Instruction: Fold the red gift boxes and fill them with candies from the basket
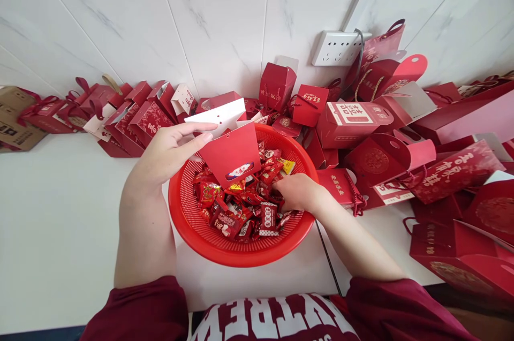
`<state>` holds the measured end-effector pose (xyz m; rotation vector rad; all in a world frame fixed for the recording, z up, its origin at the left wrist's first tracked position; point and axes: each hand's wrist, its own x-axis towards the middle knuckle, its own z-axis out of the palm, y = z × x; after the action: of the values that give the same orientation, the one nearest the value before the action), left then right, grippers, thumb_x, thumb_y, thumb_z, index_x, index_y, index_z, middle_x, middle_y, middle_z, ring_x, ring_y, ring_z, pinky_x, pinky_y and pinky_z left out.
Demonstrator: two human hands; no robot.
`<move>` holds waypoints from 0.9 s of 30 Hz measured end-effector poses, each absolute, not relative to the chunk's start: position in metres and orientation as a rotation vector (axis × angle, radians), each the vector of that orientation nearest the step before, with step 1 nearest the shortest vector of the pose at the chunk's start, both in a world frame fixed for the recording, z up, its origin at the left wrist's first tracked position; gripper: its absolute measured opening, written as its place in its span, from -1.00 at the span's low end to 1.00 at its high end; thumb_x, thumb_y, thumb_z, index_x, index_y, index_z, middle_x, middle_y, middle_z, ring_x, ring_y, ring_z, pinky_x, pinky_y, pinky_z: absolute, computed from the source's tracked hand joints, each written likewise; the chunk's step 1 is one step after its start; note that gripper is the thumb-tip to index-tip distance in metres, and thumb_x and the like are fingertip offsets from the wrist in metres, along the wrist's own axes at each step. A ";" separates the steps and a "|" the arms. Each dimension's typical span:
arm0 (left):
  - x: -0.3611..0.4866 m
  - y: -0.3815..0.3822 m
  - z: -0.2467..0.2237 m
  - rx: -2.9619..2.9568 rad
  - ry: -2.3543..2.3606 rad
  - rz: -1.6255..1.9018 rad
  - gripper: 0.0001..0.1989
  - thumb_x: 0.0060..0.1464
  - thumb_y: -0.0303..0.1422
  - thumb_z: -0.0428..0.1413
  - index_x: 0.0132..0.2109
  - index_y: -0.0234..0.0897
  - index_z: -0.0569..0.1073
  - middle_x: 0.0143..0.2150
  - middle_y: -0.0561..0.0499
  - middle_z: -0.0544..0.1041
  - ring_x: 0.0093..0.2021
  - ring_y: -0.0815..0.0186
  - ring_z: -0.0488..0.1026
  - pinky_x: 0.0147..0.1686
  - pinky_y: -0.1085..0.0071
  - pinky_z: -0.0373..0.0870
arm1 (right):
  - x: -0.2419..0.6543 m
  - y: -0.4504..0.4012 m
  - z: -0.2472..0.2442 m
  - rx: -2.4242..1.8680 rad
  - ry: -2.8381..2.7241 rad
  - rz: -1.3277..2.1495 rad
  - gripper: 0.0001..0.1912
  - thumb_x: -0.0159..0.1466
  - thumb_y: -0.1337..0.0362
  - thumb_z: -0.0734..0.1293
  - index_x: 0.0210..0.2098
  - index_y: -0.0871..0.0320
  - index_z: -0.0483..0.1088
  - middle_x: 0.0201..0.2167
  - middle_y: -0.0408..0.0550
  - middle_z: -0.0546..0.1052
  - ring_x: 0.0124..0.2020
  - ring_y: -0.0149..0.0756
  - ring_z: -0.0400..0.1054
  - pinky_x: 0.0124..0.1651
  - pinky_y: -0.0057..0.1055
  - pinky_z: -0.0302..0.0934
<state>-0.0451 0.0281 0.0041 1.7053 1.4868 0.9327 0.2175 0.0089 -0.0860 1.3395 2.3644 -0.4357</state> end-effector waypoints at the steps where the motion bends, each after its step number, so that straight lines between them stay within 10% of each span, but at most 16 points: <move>1: -0.045 0.028 0.004 1.702 1.483 0.930 -0.59 0.14 -0.04 0.24 0.07 -0.08 0.63 0.22 -0.03 0.56 0.11 0.04 0.54 -0.23 0.33 0.65 | 0.217 0.009 -0.086 1.344 2.364 -0.438 -0.66 0.13 0.24 0.47 -0.11 0.21 0.56 -0.12 0.21 0.64 -0.09 0.11 0.57 -0.21 -0.23 0.38; 8: -0.045 0.029 0.003 1.735 1.425 0.920 -0.59 0.16 -0.01 0.23 0.07 -0.06 0.64 0.19 -0.02 0.57 0.12 0.07 0.54 -0.02 0.24 0.62 | 0.223 0.011 -0.093 1.310 2.544 -0.540 -0.78 0.17 0.43 0.36 -0.20 0.17 0.57 -0.22 0.13 0.65 -0.12 0.02 0.56 -0.19 -0.29 0.31; 13: -0.044 0.026 0.004 1.713 1.432 0.906 -0.56 0.13 0.00 0.25 0.09 -0.05 0.63 0.23 -0.03 0.55 0.09 0.05 0.56 -0.22 0.33 0.63 | 0.229 0.019 -0.090 1.433 2.751 -0.699 -0.79 0.39 0.26 0.27 -0.08 0.10 0.52 -0.09 -0.04 0.64 -0.05 -0.23 0.52 0.04 -0.36 0.30; 19: -0.040 0.016 0.007 1.692 1.406 0.875 -0.55 0.11 -0.04 0.27 0.11 -0.07 0.62 0.03 -0.06 0.66 -0.04 0.06 0.62 -0.07 0.18 0.63 | 0.241 0.025 -0.092 1.354 2.953 -1.628 -0.48 0.26 0.19 0.46 0.17 0.14 0.38 0.17 0.03 0.50 0.15 -0.20 0.42 0.24 -0.27 0.27; 27: -0.040 0.012 0.007 1.762 1.378 0.833 -0.57 0.17 -0.06 0.23 0.13 -0.05 0.60 0.01 -0.03 0.67 -0.03 0.08 0.62 -0.04 0.18 0.62 | 0.243 0.021 -0.092 1.188 2.487 -2.348 -0.52 0.40 0.29 0.26 0.30 0.08 0.25 -0.06 -0.05 0.55 -0.11 -0.35 0.52 0.03 -0.29 0.47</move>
<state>-0.0398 0.0121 0.0071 1.7617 1.3778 0.8333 0.2428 0.0212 -0.0918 1.1878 2.4867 -2.3475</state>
